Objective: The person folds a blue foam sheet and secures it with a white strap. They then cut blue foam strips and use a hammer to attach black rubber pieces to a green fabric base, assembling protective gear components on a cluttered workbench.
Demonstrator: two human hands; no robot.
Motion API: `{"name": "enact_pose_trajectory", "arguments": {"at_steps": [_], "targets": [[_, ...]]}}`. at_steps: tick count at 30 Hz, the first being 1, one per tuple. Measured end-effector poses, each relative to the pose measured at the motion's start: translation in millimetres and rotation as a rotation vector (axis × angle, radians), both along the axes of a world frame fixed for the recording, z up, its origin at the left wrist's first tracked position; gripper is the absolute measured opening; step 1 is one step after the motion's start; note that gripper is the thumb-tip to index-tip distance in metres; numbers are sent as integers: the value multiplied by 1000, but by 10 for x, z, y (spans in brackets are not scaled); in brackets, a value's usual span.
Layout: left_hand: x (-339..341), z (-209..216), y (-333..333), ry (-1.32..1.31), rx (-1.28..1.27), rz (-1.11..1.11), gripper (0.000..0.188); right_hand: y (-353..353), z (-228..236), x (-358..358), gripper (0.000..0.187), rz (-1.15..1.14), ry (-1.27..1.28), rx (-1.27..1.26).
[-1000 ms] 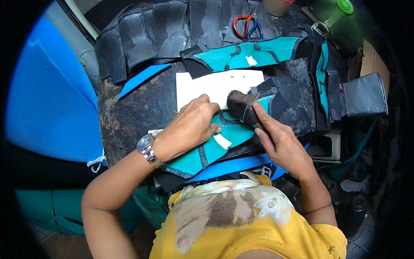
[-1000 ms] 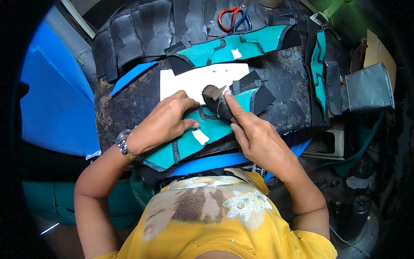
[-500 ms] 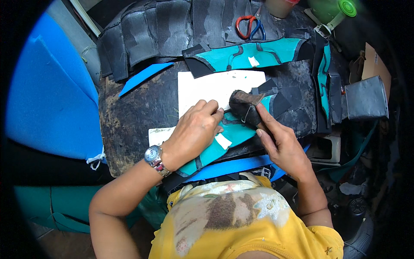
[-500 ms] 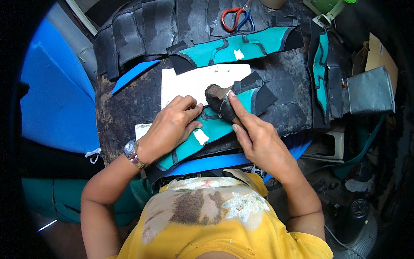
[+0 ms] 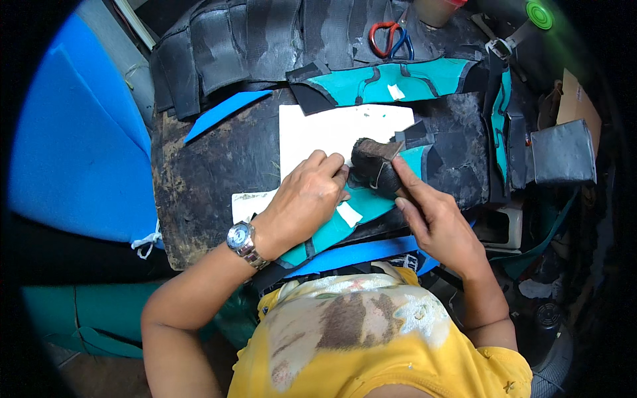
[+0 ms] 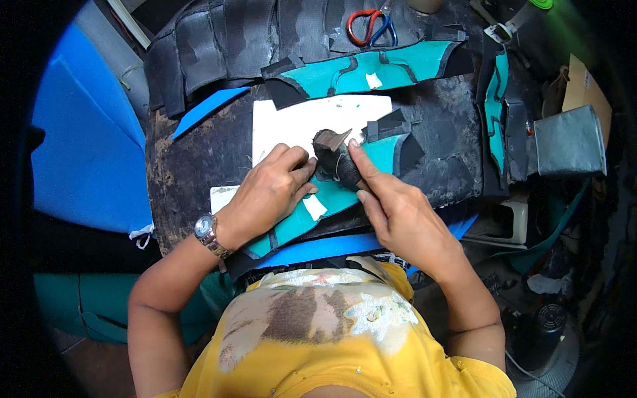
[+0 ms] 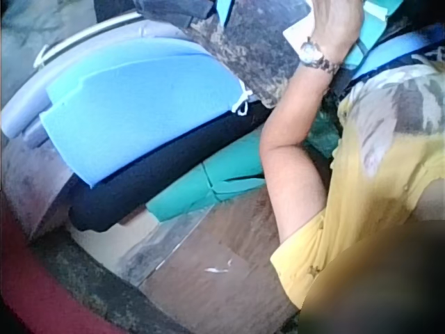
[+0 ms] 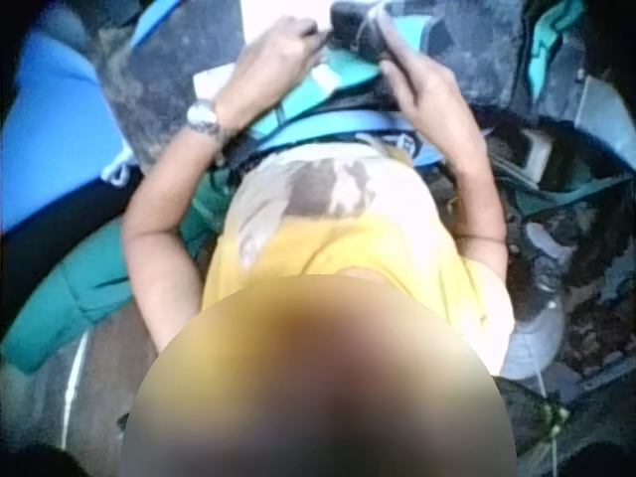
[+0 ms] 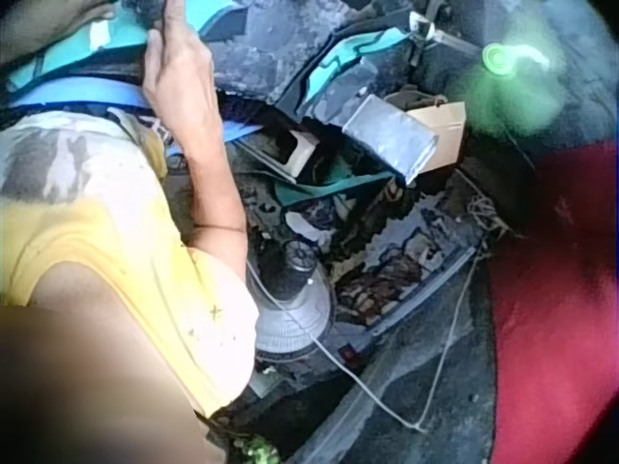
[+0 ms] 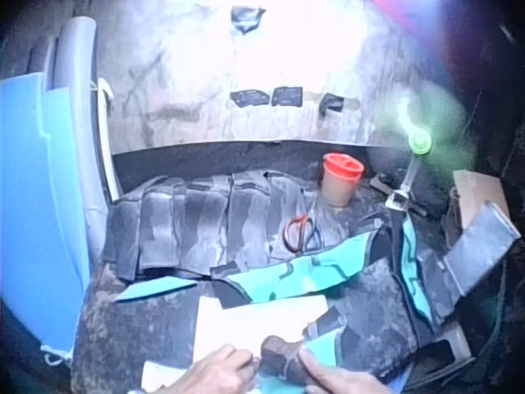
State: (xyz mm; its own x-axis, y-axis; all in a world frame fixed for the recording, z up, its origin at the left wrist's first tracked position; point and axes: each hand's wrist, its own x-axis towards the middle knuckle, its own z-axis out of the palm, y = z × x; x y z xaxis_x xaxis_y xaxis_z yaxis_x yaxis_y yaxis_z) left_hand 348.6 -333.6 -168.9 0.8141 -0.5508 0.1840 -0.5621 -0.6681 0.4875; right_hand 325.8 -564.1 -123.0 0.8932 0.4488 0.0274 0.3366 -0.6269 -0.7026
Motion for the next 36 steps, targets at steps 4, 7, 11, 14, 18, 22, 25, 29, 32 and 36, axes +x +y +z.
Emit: {"name": "enact_pose_trajectory", "arguments": {"at_steps": [4,7,11,14,18,22,25,29,32,36], "targets": [[-20,-44,28,-1,-76,25,31,45,4,-50,66,-15,-140,45],[-36,-56,57,89,-146,83,31,88,-9,-60,67,32,-11,-35],[-40,-59,68,155,-213,168,32,79,38,0,67,53,5,-33],[-54,-54,64,148,-183,173,31,58,129,62,65,40,48,-43],[-96,-60,58,85,-173,177,30,162,187,104,64,-14,-122,45],[-95,-72,70,95,-193,181,30,256,185,124,64,-21,-232,134],[-41,-64,94,166,-228,205,33,225,179,71,64,-24,-99,109],[2,-29,70,193,-149,183,36,175,94,-26,64,-15,11,36],[-11,-6,21,148,-75,173,33,158,31,-57,64,-44,15,29],[-44,-2,-7,86,-26,150,30,146,43,-53,64,-52,53,66]]}}
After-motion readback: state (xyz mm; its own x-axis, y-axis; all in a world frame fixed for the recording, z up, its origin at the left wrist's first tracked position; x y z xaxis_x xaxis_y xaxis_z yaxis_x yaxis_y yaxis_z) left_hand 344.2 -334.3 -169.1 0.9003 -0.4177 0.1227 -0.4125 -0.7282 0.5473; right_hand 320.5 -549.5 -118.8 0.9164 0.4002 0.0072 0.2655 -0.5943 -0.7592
